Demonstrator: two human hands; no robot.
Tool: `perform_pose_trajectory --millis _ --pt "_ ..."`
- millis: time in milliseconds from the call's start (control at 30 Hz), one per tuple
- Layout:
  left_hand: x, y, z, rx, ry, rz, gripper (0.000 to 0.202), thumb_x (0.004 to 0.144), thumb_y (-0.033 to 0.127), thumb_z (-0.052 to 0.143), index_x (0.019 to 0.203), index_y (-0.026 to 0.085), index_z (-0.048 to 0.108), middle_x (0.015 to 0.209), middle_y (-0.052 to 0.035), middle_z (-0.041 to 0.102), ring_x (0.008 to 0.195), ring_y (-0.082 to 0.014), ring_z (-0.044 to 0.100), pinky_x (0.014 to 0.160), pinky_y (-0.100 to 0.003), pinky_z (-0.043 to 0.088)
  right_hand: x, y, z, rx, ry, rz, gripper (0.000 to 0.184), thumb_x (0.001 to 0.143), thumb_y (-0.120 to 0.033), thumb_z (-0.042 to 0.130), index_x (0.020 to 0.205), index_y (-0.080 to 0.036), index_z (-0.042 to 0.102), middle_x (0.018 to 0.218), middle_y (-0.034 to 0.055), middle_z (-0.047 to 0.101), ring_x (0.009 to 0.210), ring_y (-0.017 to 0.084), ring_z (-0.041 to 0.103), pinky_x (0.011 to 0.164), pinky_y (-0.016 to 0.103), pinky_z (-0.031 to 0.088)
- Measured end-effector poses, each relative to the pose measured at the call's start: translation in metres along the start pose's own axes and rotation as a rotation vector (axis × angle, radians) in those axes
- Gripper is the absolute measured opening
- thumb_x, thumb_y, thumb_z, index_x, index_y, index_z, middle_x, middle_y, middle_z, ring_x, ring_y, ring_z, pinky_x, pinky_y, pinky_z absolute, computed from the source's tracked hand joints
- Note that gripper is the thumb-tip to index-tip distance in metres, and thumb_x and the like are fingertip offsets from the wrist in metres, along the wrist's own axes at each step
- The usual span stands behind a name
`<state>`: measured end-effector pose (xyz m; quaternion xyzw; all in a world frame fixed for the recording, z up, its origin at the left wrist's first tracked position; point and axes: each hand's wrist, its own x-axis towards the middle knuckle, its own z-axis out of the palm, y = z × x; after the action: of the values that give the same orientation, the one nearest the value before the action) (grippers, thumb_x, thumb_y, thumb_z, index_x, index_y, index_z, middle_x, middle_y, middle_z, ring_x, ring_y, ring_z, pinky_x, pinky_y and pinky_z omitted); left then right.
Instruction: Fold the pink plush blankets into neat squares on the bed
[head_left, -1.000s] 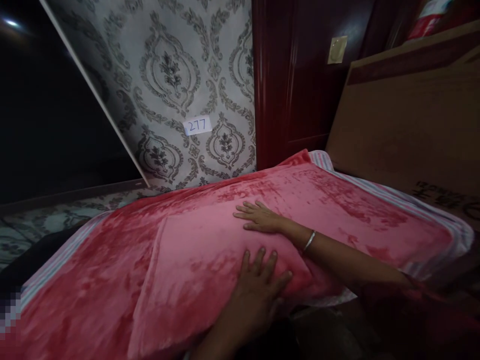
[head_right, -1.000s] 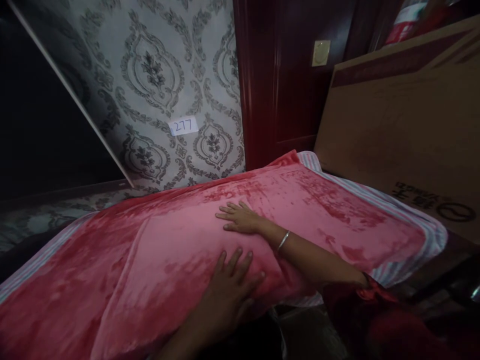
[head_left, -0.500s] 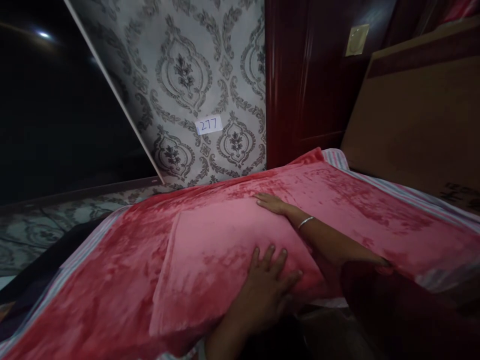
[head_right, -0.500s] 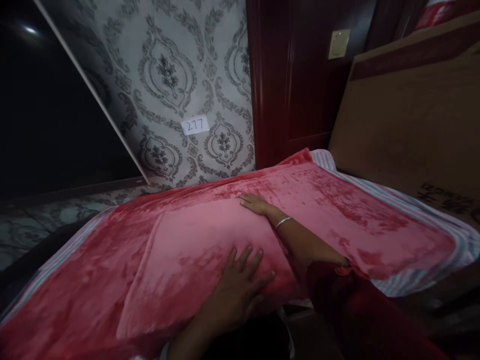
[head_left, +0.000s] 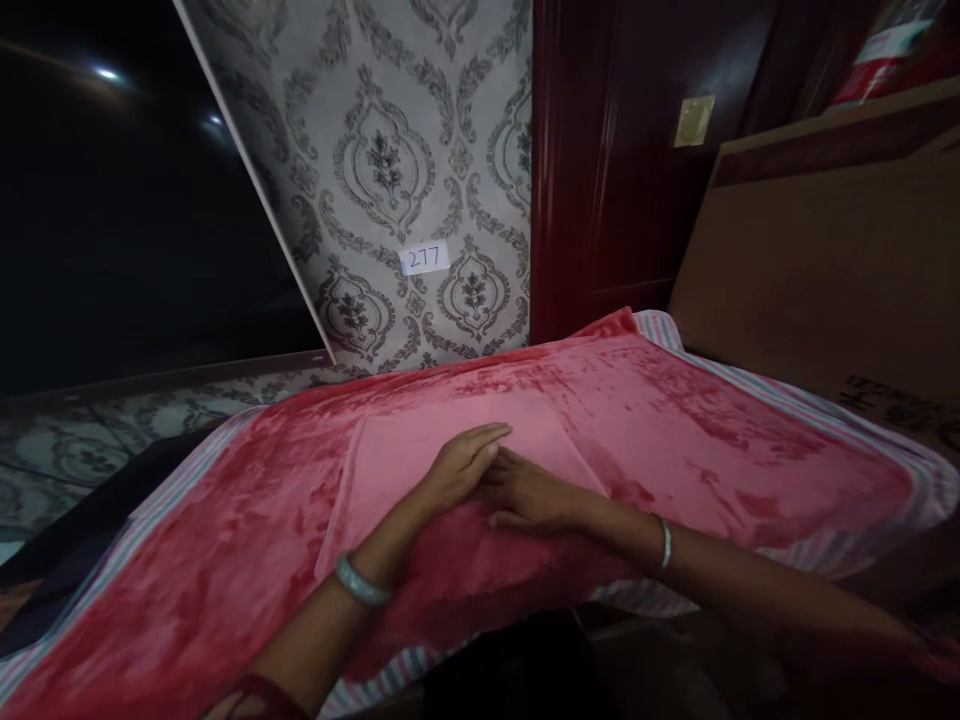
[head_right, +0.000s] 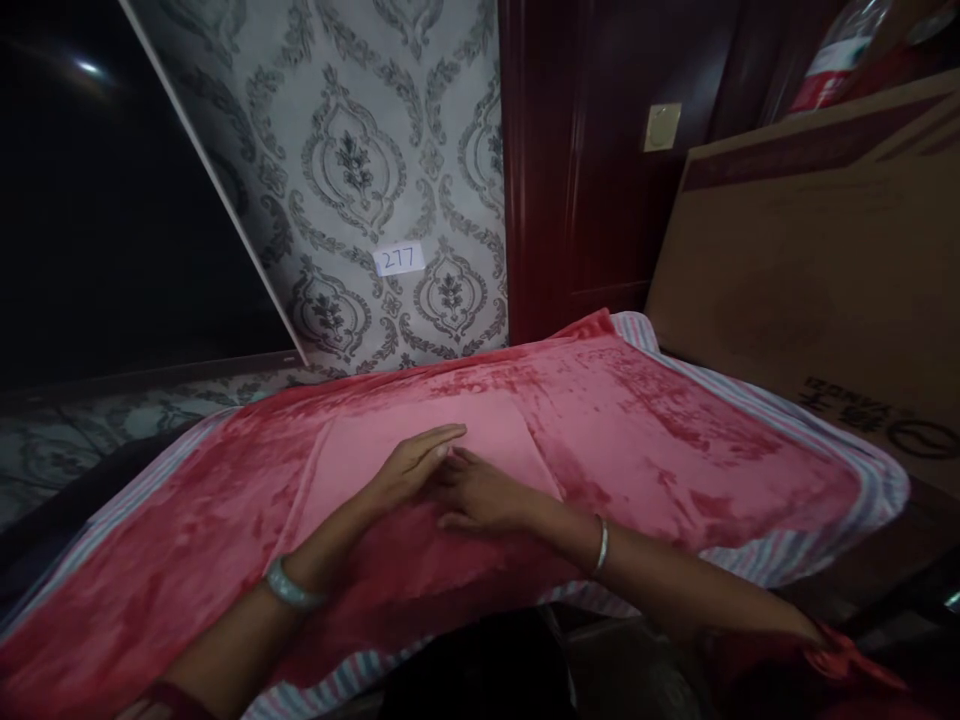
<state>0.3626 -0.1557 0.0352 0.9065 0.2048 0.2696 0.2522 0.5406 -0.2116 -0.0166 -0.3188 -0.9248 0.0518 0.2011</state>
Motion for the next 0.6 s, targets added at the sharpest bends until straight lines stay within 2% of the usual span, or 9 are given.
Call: perform_pose_trajectory --millis 67,133,200,267,333,433,500,600 --pt "0.012 -0.020 -0.002 0.101 -0.194 -0.072 0.057 0.102 0.055 0.027 0.145 0.028 0.053 0.153 -0.0063 0.051 0.145 -0.0231 0.042 0.125 -0.053 0.022 0.002 -0.009 0.003 0.036 -0.034 -0.040 0.059 0.101 -0.050 0.051 0.153 -0.024 0.045 0.158 0.0104 0.043 0.152 0.026 0.023 0.126 0.053 0.007" --pt "0.020 -0.038 0.003 0.207 -0.362 -0.105 0.059 0.102 0.056 0.023 0.150 0.030 0.046 0.161 -0.0055 0.040 0.152 -0.0237 0.029 0.126 -0.058 0.010 0.002 -0.012 0.003 0.064 -0.059 -0.018 0.059 0.103 -0.051 0.046 0.156 -0.026 0.040 0.158 0.0088 0.043 0.153 0.024 0.022 0.126 0.051 0.007" --pt "0.025 -0.054 0.008 0.285 -0.455 -0.071 0.062 0.102 0.057 0.019 0.153 0.031 0.040 0.165 -0.0059 0.030 0.155 -0.0245 0.019 0.125 -0.060 0.002 0.001 -0.011 0.002 0.084 -0.064 0.016 0.060 0.103 -0.052 0.045 0.157 -0.027 0.038 0.159 0.0086 0.041 0.153 0.023 0.021 0.126 0.050 0.009" --pt "0.030 -0.068 0.007 0.348 -0.473 -0.022 0.063 0.102 0.059 0.019 0.155 0.032 0.037 0.166 -0.0058 0.026 0.156 -0.0247 0.014 0.124 -0.061 -0.001 -0.001 -0.010 0.001 0.101 -0.073 0.034 0.060 0.103 -0.053 0.045 0.157 -0.027 0.038 0.162 0.0089 0.036 0.154 0.024 0.019 0.126 0.051 0.008" --pt "0.039 -0.084 -0.001 0.414 -0.456 -0.029 0.063 0.101 0.060 0.023 0.156 0.032 0.034 0.167 -0.0056 0.023 0.156 -0.0257 0.013 0.123 -0.062 -0.001 -0.003 -0.010 0.001 0.126 -0.095 0.052 0.060 0.104 -0.054 0.043 0.158 -0.028 0.037 0.164 0.0077 0.031 0.155 0.024 0.015 0.126 0.051 0.006" --pt "0.056 -0.112 -0.018 0.463 -0.418 -0.181 0.066 0.098 0.063 0.031 0.157 0.033 0.033 0.167 -0.0050 0.021 0.156 -0.0291 0.015 0.123 -0.065 0.006 -0.004 -0.011 -0.002 0.169 -0.130 0.089 0.060 0.104 -0.056 0.040 0.158 -0.032 0.034 0.167 0.0041 0.025 0.156 0.023 0.011 0.126 0.050 0.004" --pt "0.065 -0.131 -0.026 0.414 -0.390 -0.269 0.067 0.097 0.066 0.031 0.156 0.033 0.035 0.165 -0.0041 0.030 0.153 -0.0273 0.025 0.124 -0.058 0.015 -0.004 -0.012 -0.004 0.190 -0.139 0.100 0.060 0.104 -0.056 0.041 0.158 -0.033 0.034 0.167 0.0032 0.024 0.156 0.023 0.010 0.126 0.050 0.003" --pt "0.071 -0.152 -0.028 0.322 -0.341 -0.255 0.069 0.097 0.066 0.027 0.153 0.028 0.042 0.158 -0.0034 0.044 0.147 -0.0210 0.038 0.125 -0.041 0.023 -0.004 -0.012 -0.006 0.208 -0.135 0.104 0.059 0.103 -0.054 0.043 0.158 -0.033 0.035 0.167 0.0032 0.024 0.156 0.023 0.011 0.126 0.051 0.002"
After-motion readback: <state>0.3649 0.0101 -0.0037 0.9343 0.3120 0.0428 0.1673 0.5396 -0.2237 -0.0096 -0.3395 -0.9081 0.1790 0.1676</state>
